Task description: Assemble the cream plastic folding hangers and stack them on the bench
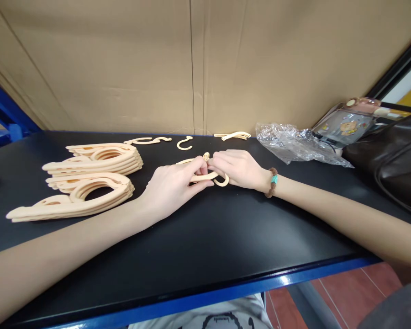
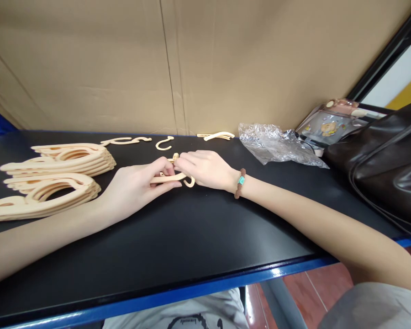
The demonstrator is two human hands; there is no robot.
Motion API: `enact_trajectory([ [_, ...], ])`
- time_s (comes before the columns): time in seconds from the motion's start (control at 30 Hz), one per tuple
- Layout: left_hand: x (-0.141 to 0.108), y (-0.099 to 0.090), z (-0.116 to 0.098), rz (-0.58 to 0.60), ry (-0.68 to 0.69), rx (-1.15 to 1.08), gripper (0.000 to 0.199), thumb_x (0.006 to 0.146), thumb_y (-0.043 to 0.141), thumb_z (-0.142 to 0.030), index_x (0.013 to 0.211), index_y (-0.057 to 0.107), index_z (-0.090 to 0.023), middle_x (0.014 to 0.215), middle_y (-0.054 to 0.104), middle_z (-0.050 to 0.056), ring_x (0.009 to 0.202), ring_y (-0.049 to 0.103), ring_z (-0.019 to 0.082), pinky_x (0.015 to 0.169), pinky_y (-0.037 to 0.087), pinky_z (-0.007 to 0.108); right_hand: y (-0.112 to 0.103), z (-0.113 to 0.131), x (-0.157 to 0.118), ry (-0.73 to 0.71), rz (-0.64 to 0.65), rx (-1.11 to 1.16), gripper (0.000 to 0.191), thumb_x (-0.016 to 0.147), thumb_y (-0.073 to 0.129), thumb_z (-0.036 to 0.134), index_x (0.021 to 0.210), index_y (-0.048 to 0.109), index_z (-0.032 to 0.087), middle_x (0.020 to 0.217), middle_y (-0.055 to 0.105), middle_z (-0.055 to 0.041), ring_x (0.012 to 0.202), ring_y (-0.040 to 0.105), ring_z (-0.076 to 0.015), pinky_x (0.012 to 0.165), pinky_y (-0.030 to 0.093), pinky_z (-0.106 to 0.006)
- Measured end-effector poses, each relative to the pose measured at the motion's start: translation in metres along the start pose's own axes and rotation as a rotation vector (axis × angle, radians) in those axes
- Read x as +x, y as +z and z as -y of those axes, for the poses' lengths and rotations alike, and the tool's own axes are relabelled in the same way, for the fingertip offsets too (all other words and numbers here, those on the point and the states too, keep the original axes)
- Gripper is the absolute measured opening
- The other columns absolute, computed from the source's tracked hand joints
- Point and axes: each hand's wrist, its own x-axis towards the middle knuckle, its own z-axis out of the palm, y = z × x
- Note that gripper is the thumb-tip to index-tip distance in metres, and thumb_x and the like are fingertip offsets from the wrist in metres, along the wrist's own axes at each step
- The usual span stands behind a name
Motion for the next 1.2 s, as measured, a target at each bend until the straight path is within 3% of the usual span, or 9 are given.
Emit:
enact_trajectory([
  [0.1, 0.000, -0.001, -0.001, 0.025, -0.012, 0.024, 0.020, 0.088, 0.055, -0.043, 0.087, 0.050, -0.024, 0.077, 0.068, -0.006, 0.061, 0.063, 0.014, 0.053, 0.034, 0.022, -0.001, 0.001, 0.000, 0.034, -0.002, 0.059, 0.033, 0.100, 0.027, 0.027, 0.085, 0.056, 0.018, 0.078, 0.060, -0.0052, 0.067, 0.052, -0.0161, 0.064, 0.038, -0.028],
  [0.27, 0.002, -0.002, 0.001, 0.060, -0.064, 0.030, 0.021, 0.090, 0.050, -0.045, 0.085, 0.048, -0.024, 0.071, 0.064, -0.007, 0.056, 0.058, 0.014, 0.052, 0.031, 0.024, 0.002, -0.002, -0.001, 0.366, -0.102, 0.421, 0.033, 0.100, 0.029, 0.038, 0.095, 0.055, 0.018, 0.090, 0.062, -0.0026, 0.074, 0.056, -0.0123, 0.067, 0.040, -0.024],
  [0.43, 0.002, -0.003, 0.000, 0.064, -0.063, -0.025, 0.022, 0.094, 0.040, -0.044, 0.084, 0.040, -0.024, 0.069, 0.060, -0.006, 0.053, 0.055, 0.014, 0.052, 0.031, 0.023, 0.009, -0.011, -0.002, 0.491, -0.210, 0.580, 0.039, 0.100, 0.029, 0.042, 0.103, 0.059, 0.017, 0.087, 0.063, -0.0024, 0.071, 0.055, -0.0123, 0.069, 0.042, -0.025],
  [0.6, 0.000, -0.004, -0.006, 0.076, -0.069, -0.013, 0.018, 0.096, 0.032, -0.040, 0.089, 0.036, -0.023, 0.072, 0.059, -0.004, 0.050, 0.053, 0.014, 0.051, 0.031, 0.023, 0.014, -0.016, -0.003, 0.557, -0.253, 0.593, 0.039, 0.100, 0.029, 0.043, 0.110, 0.059, 0.019, 0.087, 0.063, -0.0012, 0.065, 0.056, -0.0108, 0.071, 0.043, -0.025],
  [0.77, 0.000, -0.003, -0.006, 0.120, -0.057, -0.014, 0.014, 0.096, 0.031, -0.037, 0.098, 0.035, -0.025, 0.076, 0.062, -0.004, 0.056, 0.057, 0.016, 0.053, 0.032, 0.024, 0.012, -0.013, -0.001, 0.574, -0.269, 0.502, 0.041, 0.099, 0.030, 0.042, 0.089, 0.062, 0.018, 0.081, 0.062, -0.0014, 0.075, 0.057, -0.0134, 0.075, 0.041, -0.027],
  [0.9, 0.000, -0.003, -0.003, 0.107, -0.015, -0.077, 0.009, 0.095, 0.035, -0.034, 0.098, 0.035, -0.026, 0.082, 0.066, -0.006, 0.064, 0.060, 0.015, 0.057, 0.034, 0.023, 0.008, -0.011, -0.002, 0.534, -0.229, 0.437, 0.043, 0.099, 0.028, 0.035, 0.072, 0.056, 0.018, 0.068, 0.056, 0.0000, 0.065, 0.052, -0.0125, 0.068, 0.037, -0.026],
  [0.97, 0.000, -0.003, -0.003, 0.091, 0.004, -0.069, 0.009, 0.094, 0.037, -0.035, 0.094, 0.035, -0.026, 0.078, 0.063, -0.006, 0.058, 0.056, 0.014, 0.055, 0.032, 0.022, 0.008, -0.011, -0.003, 0.503, -0.199, 0.427, 0.040, 0.097, 0.029, 0.031, 0.068, 0.051, 0.018, 0.065, 0.054, 0.0007, 0.062, 0.050, -0.0122, 0.065, 0.035, -0.026],
  [1.07, -0.001, -0.005, -0.005, 0.054, 0.014, -0.053, 0.018, 0.094, 0.038, -0.040, 0.086, 0.033, -0.025, 0.066, 0.054, -0.008, 0.048, 0.047, 0.011, 0.050, 0.029, 0.021, 0.008, -0.011, -0.005, 0.504, -0.185, 0.462, 0.029, 0.096, 0.031, 0.027, 0.077, 0.052, 0.019, 0.064, 0.054, 0.0019, 0.059, 0.050, -0.0122, 0.064, 0.036, -0.026],
  [1.2, -0.001, -0.006, -0.008, 0.015, 0.010, -0.034, 0.031, 0.092, 0.042, -0.048, 0.078, 0.031, -0.024, 0.057, 0.046, -0.010, 0.045, 0.043, 0.009, 0.049, 0.026, 0.021, 0.010, -0.012, -0.005, 0.532, -0.192, 0.502, 0.017, 0.093, 0.036, 0.021, 0.104, 0.049, 0.019, 0.072, 0.058, 0.0025, 0.061, 0.052, -0.0127, 0.065, 0.039, -0.026],
])
